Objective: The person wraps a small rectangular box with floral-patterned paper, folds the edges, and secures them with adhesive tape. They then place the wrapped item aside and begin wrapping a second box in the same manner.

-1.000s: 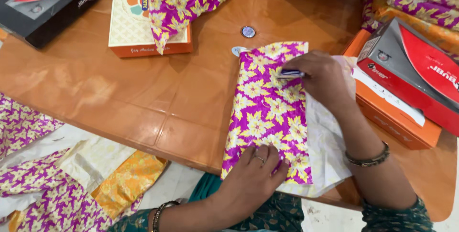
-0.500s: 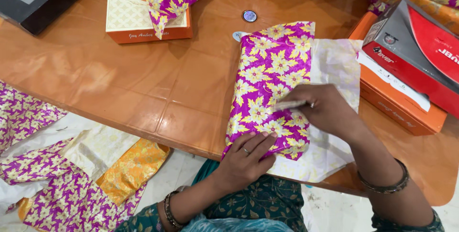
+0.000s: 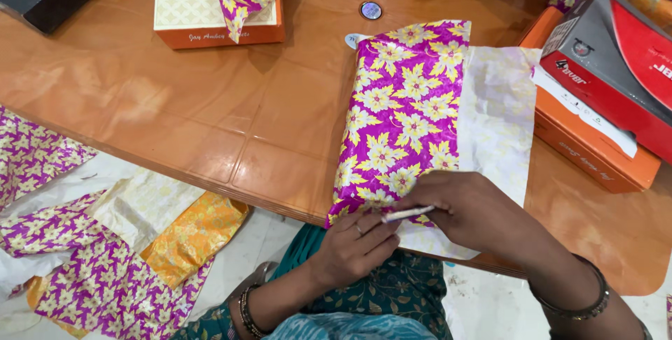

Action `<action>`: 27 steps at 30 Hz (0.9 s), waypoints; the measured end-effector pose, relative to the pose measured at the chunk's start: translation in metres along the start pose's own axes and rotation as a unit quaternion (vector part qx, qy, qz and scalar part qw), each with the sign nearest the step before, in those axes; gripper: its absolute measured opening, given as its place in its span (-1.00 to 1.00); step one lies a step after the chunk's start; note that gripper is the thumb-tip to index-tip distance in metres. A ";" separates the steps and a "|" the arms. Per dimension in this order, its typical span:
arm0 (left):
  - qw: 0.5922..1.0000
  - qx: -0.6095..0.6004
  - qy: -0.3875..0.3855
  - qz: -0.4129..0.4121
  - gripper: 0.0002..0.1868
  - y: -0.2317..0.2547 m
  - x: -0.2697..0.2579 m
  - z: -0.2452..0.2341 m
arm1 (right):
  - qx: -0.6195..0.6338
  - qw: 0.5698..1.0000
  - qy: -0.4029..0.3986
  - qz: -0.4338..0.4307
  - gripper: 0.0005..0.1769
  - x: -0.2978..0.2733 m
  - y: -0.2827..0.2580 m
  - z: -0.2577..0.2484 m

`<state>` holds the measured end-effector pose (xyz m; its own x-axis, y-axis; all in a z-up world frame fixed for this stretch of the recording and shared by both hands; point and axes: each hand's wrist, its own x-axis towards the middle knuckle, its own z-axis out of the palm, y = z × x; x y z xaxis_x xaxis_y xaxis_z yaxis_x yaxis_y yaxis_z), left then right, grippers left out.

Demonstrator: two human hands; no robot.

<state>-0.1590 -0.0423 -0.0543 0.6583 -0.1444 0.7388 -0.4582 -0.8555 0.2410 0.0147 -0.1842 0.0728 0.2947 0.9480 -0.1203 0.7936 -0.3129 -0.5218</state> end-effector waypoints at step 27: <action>0.995 -0.039 0.003 -0.088 -0.87 0.004 0.002 0.006 | -0.051 0.951 0.008 -0.304 -0.57 0.017 0.004 -0.001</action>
<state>-0.1560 -0.0487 -0.0562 0.7287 0.0071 0.6848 -0.3814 -0.8263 0.4144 0.0238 -0.1691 0.0690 -0.2267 0.9550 0.1912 0.8672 0.2873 -0.4067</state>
